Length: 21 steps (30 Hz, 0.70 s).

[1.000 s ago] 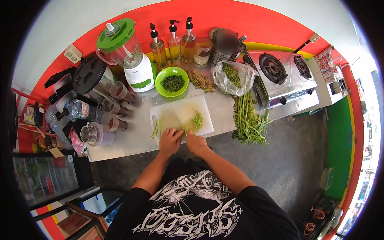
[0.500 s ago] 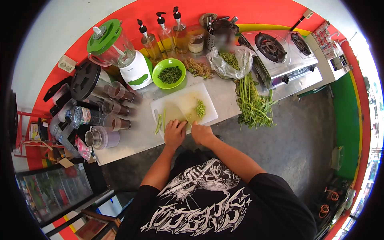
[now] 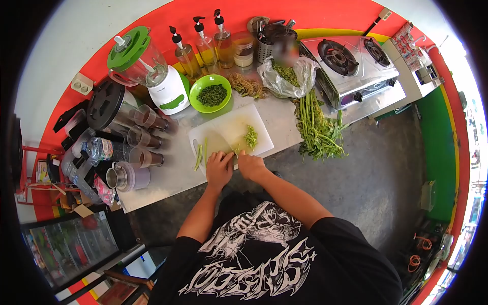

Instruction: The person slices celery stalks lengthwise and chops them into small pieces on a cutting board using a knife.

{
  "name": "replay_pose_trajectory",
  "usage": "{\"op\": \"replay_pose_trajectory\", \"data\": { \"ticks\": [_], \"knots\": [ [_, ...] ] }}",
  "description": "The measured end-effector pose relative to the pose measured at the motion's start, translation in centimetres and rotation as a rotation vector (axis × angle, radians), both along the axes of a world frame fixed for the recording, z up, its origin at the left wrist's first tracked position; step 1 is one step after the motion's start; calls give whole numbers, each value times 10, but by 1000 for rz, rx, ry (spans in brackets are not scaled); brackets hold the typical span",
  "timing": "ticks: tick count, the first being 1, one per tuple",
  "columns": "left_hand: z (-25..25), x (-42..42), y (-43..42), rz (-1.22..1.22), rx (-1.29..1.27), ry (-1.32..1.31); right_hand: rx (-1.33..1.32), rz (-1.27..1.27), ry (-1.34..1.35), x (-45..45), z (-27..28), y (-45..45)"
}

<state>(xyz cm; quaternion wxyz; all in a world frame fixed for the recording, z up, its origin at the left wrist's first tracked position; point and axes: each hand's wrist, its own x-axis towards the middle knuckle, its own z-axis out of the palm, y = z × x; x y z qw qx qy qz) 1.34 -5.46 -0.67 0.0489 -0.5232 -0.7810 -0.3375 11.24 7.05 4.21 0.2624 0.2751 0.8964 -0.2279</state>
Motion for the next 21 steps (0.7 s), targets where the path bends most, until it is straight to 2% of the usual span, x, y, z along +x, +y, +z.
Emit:
{"op": "replay_pose_trajectory", "data": {
  "ticks": [4, 8, 13, 15, 21],
  "knots": [
    [-1, -2, 2, 6, 45, -52, 27, 19, -44, 9, 1, -9],
    [-2, -2, 2, 11, 68, -86, 34, -25, 27, 3, -1, -9],
    [-1, -3, 1, 13, 90, -74, 56, 27, -6, 7, -2, -13],
    [-3, -1, 0, 18, 87, -69, 31, -61, 36, 6, -3, -16],
    [-1, -3, 1, 33, 89, -71, 4, -48, 0, 7, -1, -16]
  ]
}}
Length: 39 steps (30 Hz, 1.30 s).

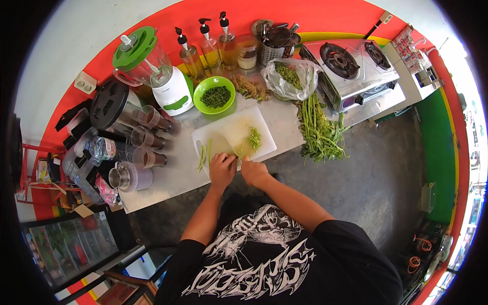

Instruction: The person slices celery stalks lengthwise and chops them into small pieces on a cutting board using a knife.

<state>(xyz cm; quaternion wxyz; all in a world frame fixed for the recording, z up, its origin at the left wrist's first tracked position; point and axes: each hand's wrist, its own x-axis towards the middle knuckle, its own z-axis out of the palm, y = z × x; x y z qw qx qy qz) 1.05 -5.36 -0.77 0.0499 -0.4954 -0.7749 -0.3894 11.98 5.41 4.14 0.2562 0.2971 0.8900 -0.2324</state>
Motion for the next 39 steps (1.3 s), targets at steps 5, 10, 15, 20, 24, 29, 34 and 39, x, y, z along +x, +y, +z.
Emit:
{"op": "replay_pose_trajectory", "data": {
  "ticks": [5, 10, 15, 20, 24, 29, 34, 39],
  "knots": [
    [-4, 0, 0, 0, -17, -25, -42, -26, 24, -6, -2, 7],
    [1, -3, 1, -11, -39, -11, 4, 38, -70, -5, -5, 3],
    [-5, -1, -2, -5, -73, 18, -41, -7, 3, -8, -3, 7],
    [-5, 0, -2, 3, -107, 6, -12, -18, -1, -3, -7, -5],
    [-4, 0, -2, -3, -120, 16, -27, 18, -9, -12, -7, 6],
    [-3, 0, -2, -1, -145, 9, -32, -26, -10, -3, -11, -3],
    [-5, 0, -3, -13, -140, 25, -51, -13, 16, -11, -8, 6],
    [-8, 2, -4, 15, -105, -11, -76, -67, 15, -4, -8, -3]
  ]
}}
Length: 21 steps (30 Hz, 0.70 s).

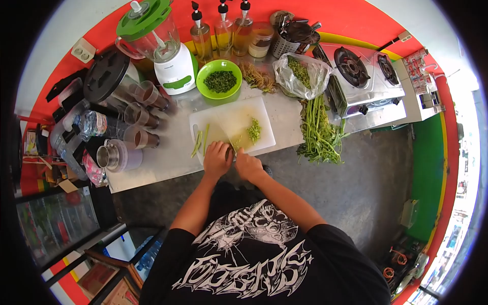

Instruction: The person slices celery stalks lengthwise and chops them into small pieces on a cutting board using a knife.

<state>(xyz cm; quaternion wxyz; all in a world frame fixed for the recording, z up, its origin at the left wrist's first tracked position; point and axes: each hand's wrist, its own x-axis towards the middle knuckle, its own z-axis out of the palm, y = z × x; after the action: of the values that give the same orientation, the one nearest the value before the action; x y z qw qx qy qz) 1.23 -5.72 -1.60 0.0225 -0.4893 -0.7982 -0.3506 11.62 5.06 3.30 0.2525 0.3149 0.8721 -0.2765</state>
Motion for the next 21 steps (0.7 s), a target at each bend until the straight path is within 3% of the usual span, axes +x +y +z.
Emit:
{"op": "replay_pose_trajectory", "data": {
  "ticks": [12, 17, 21],
  "knots": [
    [0, -3, 2, -19, -8, 12, 34, 7, 40, -8, -6, -2],
    [-1, -4, -1, -11, 98, -46, 91, -21, 81, -13, 2, -4],
    [-4, -6, -2, 12, 19, -48, 114, 3, 58, -3, -7, -15]
  ]
}}
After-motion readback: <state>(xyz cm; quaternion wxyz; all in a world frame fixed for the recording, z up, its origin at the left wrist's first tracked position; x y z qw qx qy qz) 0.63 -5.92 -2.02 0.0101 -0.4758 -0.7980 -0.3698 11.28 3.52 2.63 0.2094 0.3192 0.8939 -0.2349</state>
